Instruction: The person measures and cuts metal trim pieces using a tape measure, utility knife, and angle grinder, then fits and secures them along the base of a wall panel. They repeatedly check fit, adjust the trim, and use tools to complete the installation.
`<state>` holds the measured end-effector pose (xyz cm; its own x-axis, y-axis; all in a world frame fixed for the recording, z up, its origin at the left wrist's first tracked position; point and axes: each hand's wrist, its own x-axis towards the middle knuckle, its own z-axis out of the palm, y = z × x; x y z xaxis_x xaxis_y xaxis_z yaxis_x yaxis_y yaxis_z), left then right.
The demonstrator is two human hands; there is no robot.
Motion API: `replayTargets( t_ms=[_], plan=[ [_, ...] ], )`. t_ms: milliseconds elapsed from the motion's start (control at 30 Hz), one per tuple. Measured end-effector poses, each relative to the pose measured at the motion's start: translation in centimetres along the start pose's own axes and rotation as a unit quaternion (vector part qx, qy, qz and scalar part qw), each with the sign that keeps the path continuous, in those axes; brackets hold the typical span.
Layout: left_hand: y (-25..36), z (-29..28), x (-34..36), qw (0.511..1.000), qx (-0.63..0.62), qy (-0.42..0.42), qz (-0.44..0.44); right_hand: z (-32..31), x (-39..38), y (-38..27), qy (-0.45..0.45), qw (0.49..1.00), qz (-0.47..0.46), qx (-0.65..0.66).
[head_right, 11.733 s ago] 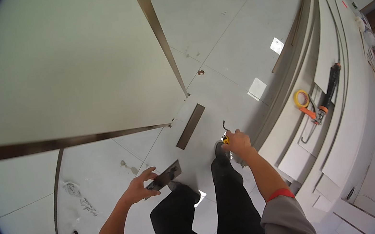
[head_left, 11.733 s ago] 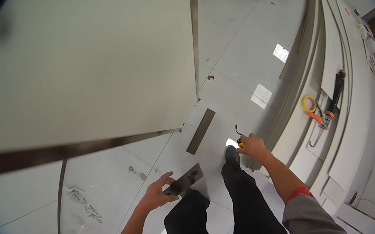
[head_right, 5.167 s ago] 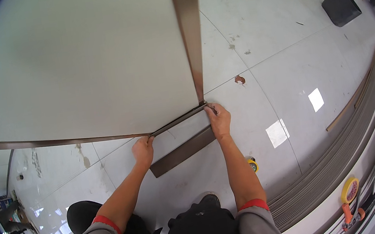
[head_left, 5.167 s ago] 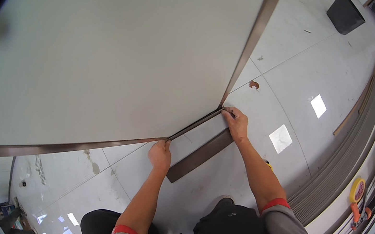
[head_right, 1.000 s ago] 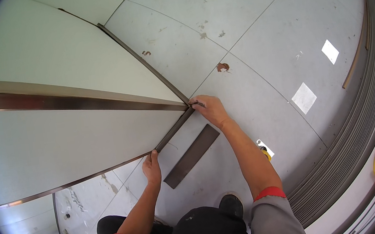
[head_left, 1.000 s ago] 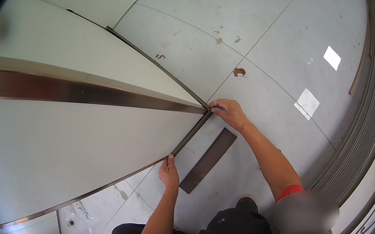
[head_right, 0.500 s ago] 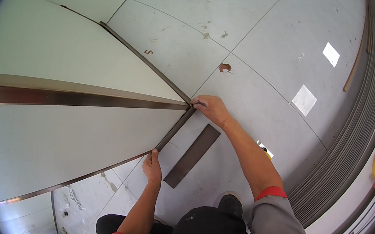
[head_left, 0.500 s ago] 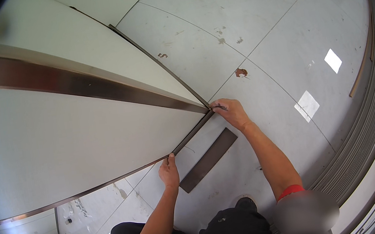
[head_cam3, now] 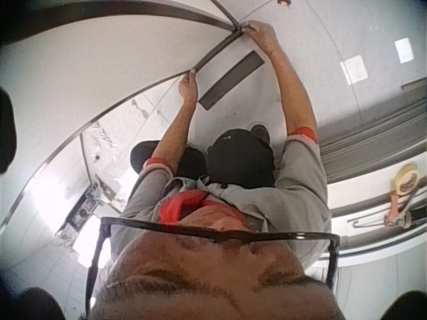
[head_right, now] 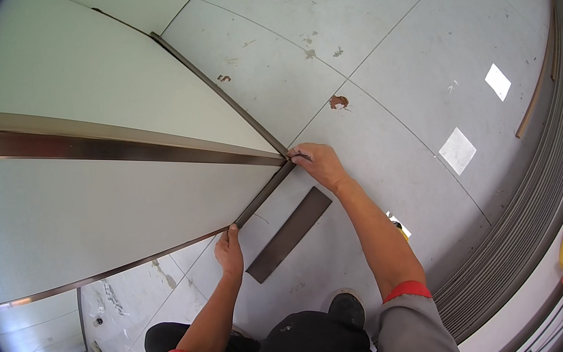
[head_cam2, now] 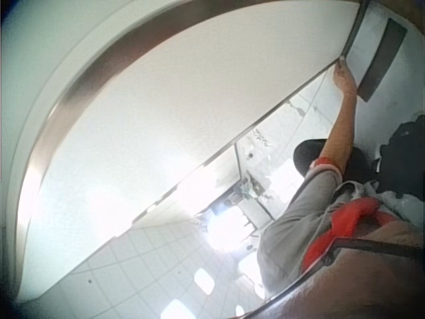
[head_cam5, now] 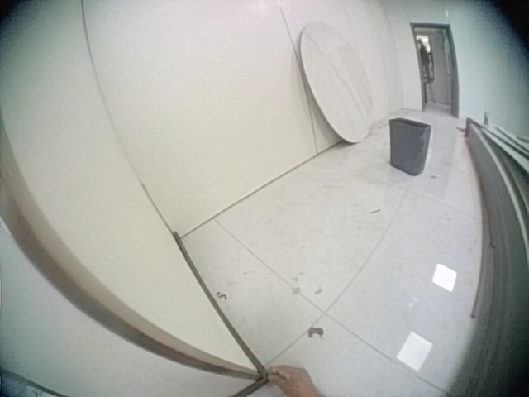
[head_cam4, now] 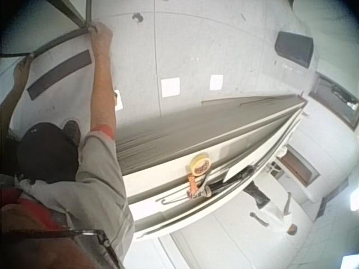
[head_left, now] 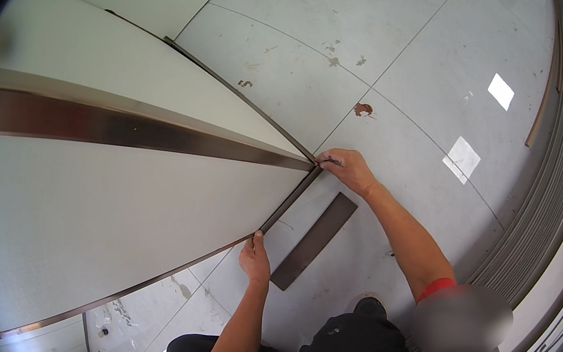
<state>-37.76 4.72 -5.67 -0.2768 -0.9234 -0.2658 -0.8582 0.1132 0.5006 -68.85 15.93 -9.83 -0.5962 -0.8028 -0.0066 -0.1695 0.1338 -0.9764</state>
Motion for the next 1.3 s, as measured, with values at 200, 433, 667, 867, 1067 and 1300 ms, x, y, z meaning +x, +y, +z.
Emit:
replayTargets(
  t_ms=[200,433,667,867,1067,1300],
  plan=[
    [-0.1,0.1,0.0,1.000,0.002,-0.002,-0.009,0.0,0.0,-0.1,-0.006,1.000,-0.002,-0.016],
    [-0.4,0.2,0.2,1.000,0.005,0.001,-0.001,-0.2,0.1,-0.2,-0.016,0.999,-0.007,-0.030],
    [-0.4,0.4,0.1,1.000,-0.003,0.020,0.009,-0.3,0.5,-0.3,-0.016,1.000,-0.008,-0.026],
    [0.0,-0.1,0.1,1.000,0.023,-0.005,-0.001,-0.9,1.2,-1.0,-0.023,0.999,0.003,-0.022],
    [-0.4,0.1,0.2,1.000,0.002,0.011,0.009,-1.1,1.5,-2.0,-0.052,0.998,0.019,-0.007],
    [-0.2,0.1,0.1,1.000,0.007,-0.004,0.003,-1.4,2.0,-2.5,-0.072,0.995,0.036,-0.055]
  ],
)
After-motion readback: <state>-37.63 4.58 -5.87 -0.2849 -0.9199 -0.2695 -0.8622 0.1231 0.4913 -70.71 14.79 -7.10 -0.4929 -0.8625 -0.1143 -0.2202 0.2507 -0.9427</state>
